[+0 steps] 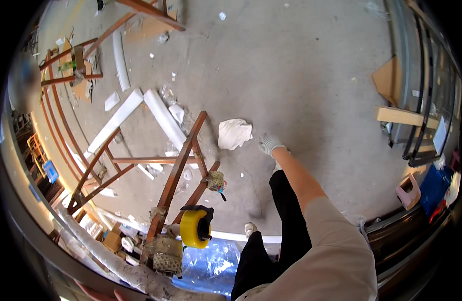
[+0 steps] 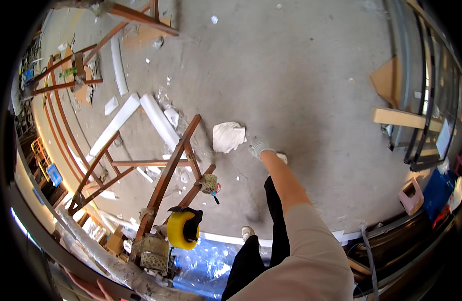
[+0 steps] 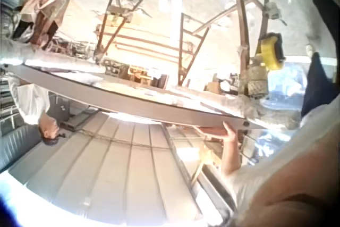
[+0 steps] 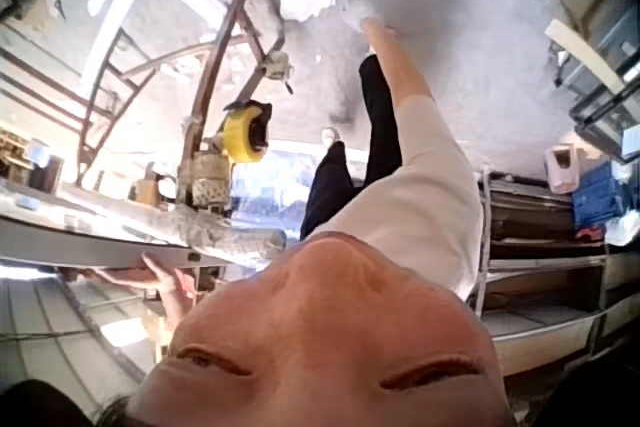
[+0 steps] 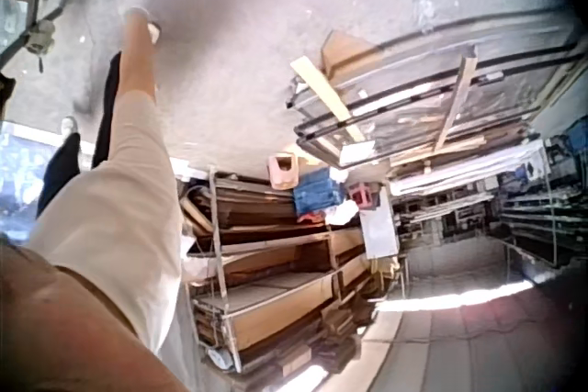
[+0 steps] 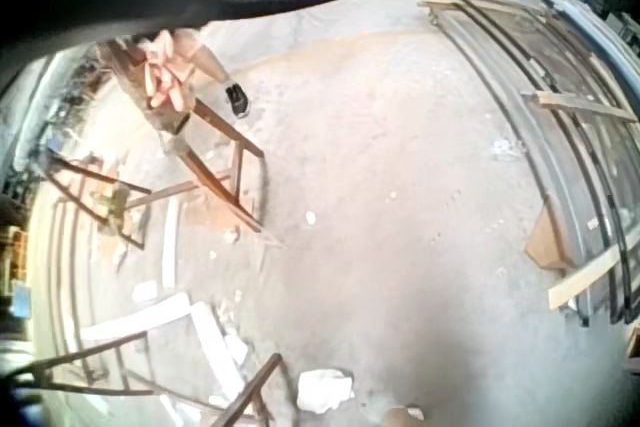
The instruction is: The person works with others to position and secure a large glass panel within a metal frame, applying sealant and using a white cloth to wipe the edges.
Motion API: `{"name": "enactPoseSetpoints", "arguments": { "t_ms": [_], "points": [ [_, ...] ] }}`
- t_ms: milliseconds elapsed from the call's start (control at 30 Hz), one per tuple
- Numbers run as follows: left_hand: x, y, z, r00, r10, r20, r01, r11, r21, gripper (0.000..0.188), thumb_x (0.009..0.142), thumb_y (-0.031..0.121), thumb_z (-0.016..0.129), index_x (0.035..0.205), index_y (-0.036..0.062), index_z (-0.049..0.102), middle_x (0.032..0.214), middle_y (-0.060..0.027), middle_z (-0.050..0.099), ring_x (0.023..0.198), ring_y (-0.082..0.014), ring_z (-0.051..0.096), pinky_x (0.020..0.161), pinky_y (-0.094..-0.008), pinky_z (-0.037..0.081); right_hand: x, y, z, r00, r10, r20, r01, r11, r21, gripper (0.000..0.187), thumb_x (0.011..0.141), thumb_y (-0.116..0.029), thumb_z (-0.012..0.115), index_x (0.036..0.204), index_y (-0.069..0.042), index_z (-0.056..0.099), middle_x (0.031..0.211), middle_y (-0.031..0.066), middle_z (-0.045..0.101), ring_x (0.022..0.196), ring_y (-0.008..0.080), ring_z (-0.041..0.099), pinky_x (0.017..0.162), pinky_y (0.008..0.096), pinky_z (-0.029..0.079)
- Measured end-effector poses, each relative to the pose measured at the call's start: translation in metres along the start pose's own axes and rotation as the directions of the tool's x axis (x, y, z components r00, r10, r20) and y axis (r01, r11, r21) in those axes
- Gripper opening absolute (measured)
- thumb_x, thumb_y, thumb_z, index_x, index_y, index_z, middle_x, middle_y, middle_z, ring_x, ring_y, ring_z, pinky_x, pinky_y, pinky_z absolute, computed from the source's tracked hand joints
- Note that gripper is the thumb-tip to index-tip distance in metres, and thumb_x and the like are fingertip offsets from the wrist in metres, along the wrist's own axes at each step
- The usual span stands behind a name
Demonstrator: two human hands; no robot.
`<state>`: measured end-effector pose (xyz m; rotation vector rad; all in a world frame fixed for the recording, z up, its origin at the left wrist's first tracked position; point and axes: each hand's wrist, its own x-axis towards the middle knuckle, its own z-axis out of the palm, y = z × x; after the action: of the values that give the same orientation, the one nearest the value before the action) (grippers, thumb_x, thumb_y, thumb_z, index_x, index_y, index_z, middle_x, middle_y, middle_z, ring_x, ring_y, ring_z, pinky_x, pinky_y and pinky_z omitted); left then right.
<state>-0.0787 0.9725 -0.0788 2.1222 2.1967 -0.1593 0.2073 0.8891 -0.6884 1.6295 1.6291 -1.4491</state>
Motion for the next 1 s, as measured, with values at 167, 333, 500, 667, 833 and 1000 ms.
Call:
{"name": "enactPoseSetpoints", "arguments": {
  "t_ms": [167, 333, 500, 667, 833, 1000],
  "points": [
    [0.014, 0.001, -0.003, 0.998, 0.008, 0.056, -0.012, 0.997, 0.076, 0.079, 0.085, 0.037, 0.051, 0.139, -0.0017, 0.008, 0.144, -0.0189, 0.012, 0.133, -0.0305, 0.014, 0.107, -0.0430, 0.012, 0.077, -0.008, 0.036, 0.995, -0.104, -0.010, 0.100, 0.976, -0.194, 0.042, 0.076, -0.032, 0.054, 0.111, -0.010, 0.058, 0.127, 0.0150, 0.046, 0.121, 0.0312, 0.037, 0.098, 0.0430, 0.031],
    [0.021, 0.006, -0.007, 0.995, 0.019, 0.099, -0.033, 0.989, 0.143, 0.081, 0.084, 0.038, 0.051, 0.139, -0.0022, 0.006, 0.144, -0.0196, 0.011, 0.134, -0.0312, 0.013, 0.107, -0.0432, 0.011, 0.113, -0.032, 0.050, 0.999, -0.039, -0.011, 0.038, 0.998, -0.050, 0.049, 0.072, -0.032, 0.060, 0.118, -0.014, 0.053, 0.131, 0.0130, 0.040, 0.125, 0.0333, 0.028, 0.101, 0.0475, 0.024],
    [0.023, 0.007, -0.009, 0.992, 0.042, 0.115, -0.060, 0.986, 0.157, 0.083, 0.084, 0.040, 0.050, 0.139, -0.0027, 0.005, 0.144, -0.0202, 0.010, 0.134, -0.0319, 0.012, 0.107, -0.0434, 0.011, 0.125, -0.022, 0.081, 0.995, -0.060, 0.079, 0.064, 0.997, -0.053, 0.047, 0.076, -0.034, 0.057, 0.119, -0.017, 0.050, 0.129, 0.0102, 0.043, 0.120, 0.0307, 0.036, 0.099, 0.0490, 0.026],
    [0.009, 0.001, -0.018, 0.993, 0.071, 0.095, -0.083, 0.989, 0.123, 0.085, 0.084, 0.041, 0.050, 0.139, -0.0032, 0.003, 0.145, -0.0209, 0.009, 0.134, -0.0326, 0.011, 0.107, -0.0437, 0.010, 0.091, -0.016, 0.143, 0.682, -0.663, 0.309, -0.021, 0.405, 0.914, 0.039, 0.081, -0.016, 0.054, 0.119, -0.008, 0.049, 0.117, 0.0105, 0.052, 0.098, 0.0233, 0.054, 0.084, 0.0339, 0.044],
    [-0.007, 0.012, 0.006, 1.000, 0.011, -0.004, -0.012, 0.987, -0.159, 0.089, 0.083, 0.048, 0.047, 0.138, -0.0037, 0.000, 0.144, -0.0211, 0.008, 0.134, -0.0323, 0.011, 0.108, -0.0434, 0.009, -0.080, -0.053, 0.008, 0.798, -0.602, -0.029, 0.245, 0.279, 0.928, 0.039, 0.088, -0.018, 0.052, 0.123, -0.003, 0.046, 0.121, 0.0113, 0.049, 0.109, 0.0197, 0.050, 0.088, 0.0277, 0.043],
    [-0.015, -0.015, 0.020, 0.993, 0.094, -0.072, -0.105, 0.980, -0.169, 0.093, 0.071, 0.038, 0.061, 0.137, -0.0041, 0.011, 0.141, -0.0215, 0.020, 0.131, -0.0331, 0.021, 0.106, -0.0417, 0.018, -0.217, -0.011, -0.029, 0.904, -0.423, -0.057, 0.322, 0.590, 0.740, 0.050, 0.083, -0.025, 0.062, 0.124, -0.001, 0.046, 0.120, 0.0138, 0.052, 0.109, 0.0234, 0.050, 0.095, 0.0321, 0.038]
  ]
}}
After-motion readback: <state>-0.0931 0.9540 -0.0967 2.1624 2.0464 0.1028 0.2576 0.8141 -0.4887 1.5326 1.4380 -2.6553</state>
